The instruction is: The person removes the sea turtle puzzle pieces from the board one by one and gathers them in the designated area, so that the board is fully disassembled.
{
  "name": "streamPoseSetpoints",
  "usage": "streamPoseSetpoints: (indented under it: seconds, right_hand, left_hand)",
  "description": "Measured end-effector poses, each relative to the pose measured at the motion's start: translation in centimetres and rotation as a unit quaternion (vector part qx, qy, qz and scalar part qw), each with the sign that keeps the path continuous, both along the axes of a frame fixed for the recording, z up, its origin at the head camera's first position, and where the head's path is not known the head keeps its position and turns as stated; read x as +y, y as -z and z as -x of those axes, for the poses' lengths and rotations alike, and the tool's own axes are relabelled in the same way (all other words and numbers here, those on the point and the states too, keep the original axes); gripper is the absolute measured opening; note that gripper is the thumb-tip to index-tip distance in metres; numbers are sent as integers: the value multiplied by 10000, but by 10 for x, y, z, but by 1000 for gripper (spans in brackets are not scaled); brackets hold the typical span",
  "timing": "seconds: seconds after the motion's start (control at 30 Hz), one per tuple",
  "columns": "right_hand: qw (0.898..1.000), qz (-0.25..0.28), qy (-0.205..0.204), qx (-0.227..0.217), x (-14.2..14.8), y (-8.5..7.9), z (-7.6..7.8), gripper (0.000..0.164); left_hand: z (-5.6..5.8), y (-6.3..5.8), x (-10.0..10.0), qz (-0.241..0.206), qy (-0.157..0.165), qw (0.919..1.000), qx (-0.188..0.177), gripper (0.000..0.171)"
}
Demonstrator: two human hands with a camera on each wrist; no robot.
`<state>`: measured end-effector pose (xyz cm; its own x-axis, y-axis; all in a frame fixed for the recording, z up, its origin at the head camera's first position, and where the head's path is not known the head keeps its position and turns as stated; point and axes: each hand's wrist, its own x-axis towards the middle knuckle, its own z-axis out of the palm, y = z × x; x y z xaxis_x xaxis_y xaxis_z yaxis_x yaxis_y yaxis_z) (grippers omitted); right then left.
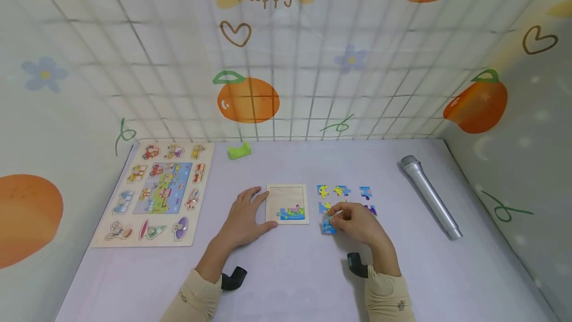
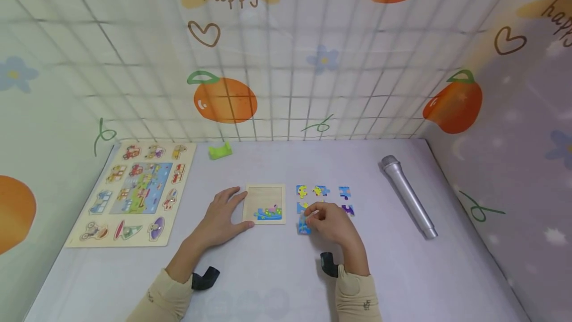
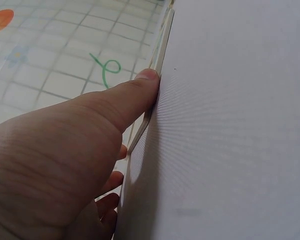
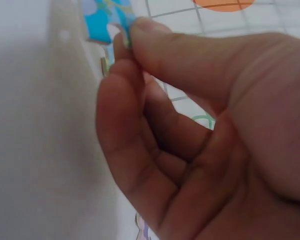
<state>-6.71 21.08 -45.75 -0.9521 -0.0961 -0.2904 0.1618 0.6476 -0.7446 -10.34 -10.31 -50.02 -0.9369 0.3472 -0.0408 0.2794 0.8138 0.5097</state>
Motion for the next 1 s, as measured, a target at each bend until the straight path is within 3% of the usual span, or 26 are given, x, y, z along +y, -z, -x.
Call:
streamPoseSetpoints:
  seconds: [0.73, 1.0]
  right_hand:
    - [9972, -500, 520, -184, -13, 1, 0, 9]
    - [9964, -629, 561, 33, -15, 3, 2, 12]
  left_hand:
    - [0, 0, 0, 39, -7, 10000, -9, 88]
    - [0, 0, 1, 5, -32, 10000, -41, 87]
